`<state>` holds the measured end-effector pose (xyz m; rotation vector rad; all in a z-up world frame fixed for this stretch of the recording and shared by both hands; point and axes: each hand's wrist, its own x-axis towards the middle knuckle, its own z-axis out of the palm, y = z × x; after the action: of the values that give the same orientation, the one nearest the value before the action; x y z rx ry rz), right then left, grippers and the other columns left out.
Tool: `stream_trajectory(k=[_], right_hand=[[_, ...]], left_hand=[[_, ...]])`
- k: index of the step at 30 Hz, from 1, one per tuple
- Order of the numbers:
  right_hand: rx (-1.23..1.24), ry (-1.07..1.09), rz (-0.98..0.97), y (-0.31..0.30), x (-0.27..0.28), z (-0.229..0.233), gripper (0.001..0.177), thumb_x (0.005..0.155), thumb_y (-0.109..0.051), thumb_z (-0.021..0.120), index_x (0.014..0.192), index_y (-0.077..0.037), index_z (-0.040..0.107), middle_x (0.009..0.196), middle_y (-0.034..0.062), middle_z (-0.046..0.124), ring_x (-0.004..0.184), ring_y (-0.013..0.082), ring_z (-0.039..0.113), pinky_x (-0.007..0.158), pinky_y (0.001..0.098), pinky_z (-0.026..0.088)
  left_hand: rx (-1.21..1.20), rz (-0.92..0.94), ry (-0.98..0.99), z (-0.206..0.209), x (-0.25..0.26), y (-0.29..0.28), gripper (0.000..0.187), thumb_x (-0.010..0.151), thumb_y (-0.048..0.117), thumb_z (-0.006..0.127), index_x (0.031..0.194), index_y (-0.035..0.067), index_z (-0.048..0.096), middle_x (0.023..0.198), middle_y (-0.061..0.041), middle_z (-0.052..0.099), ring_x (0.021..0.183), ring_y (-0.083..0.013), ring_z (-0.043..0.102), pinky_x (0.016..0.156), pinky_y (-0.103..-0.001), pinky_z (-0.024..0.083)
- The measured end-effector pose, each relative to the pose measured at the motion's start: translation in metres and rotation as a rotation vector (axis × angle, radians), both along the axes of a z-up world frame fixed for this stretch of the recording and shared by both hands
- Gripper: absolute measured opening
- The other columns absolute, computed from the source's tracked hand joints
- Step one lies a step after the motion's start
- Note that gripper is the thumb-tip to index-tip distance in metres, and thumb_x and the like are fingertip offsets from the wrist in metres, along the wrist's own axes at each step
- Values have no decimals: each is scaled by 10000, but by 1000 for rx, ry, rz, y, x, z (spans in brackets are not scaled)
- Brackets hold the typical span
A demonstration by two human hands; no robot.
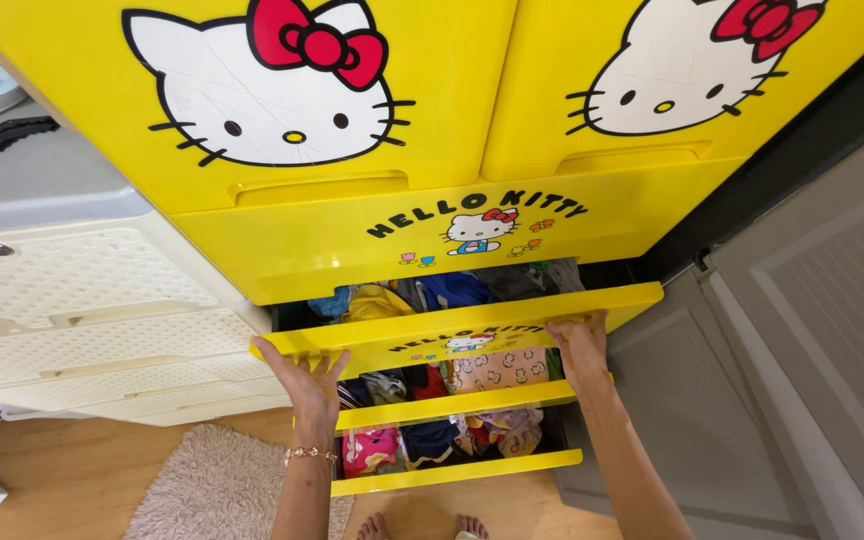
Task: The person opens and closes multiple drawers in a white plastic dresser and a yellow Hello Kitty dresser. They briefly adjust folded clothes inside the drawers before closing them.
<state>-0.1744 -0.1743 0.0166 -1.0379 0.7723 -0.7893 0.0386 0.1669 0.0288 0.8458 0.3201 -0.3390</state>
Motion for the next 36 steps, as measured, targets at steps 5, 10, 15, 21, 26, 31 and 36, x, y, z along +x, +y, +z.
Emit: stream_trajectory(k=[5,10,15,21,26,31,36], right_hand=[[3,-16,-1,-9,16,5,925,786,195,522,1535,-198,147,1420,70,408,1199,262,574,999,387,529],[-47,-72,49,-22,34,0,868,771,216,544,1523,-115,266,1459,120,396,1210,295,533,939,384,499],[-63,-120,69,-34,50,-4,911,720,237,501,1500,-158,246,1487,79,356,1329,274,468,988,354,506],[-81,-167,102,-45,62,-12,1043,711,229,460,1591,-175,73,1554,52,292,1378,256,407,1007,358,486],[-10,-122,55,-48,71,-27,1183,704,218,442,1608,-218,-184,1584,41,282,1343,257,408,950,337,470],[-38,-98,87,-63,75,-46,1219,724,227,448,1646,-243,-195,1476,133,405,1190,270,419,869,355,444],[-76,-71,131,-81,35,-88,998,804,173,465,1648,-149,40,1599,30,291,1340,158,418,980,323,497]], left_hand=[[-60,19,-1,6,16,-11,1274,665,929,458,1620,291,-92,1681,-156,-95,1519,-504,18,1113,-724,342],[-92,-17,-68,8,33,-21,1275,660,959,399,1633,261,-39,1678,-164,-91,1515,-516,61,1101,-750,307],[-105,-18,-90,8,49,-28,1271,659,958,406,1631,275,-47,1680,-162,-104,1518,-514,42,1119,-753,289],[-116,-8,-57,7,65,-38,1266,664,955,411,1630,288,-62,1685,-146,-144,1524,-498,-34,1125,-781,251],[-43,59,-58,13,72,-45,1243,625,958,400,1612,374,-77,1683,-124,-124,1533,-440,-57,1123,-790,219],[-49,10,-126,17,74,-43,1221,614,958,376,1599,375,-50,1693,-76,-96,1531,-414,-25,1093,-794,202],[-86,-50,-86,-37,67,-27,1218,734,912,431,1631,272,-87,1701,-157,-76,1537,-467,55,1194,-663,253]])
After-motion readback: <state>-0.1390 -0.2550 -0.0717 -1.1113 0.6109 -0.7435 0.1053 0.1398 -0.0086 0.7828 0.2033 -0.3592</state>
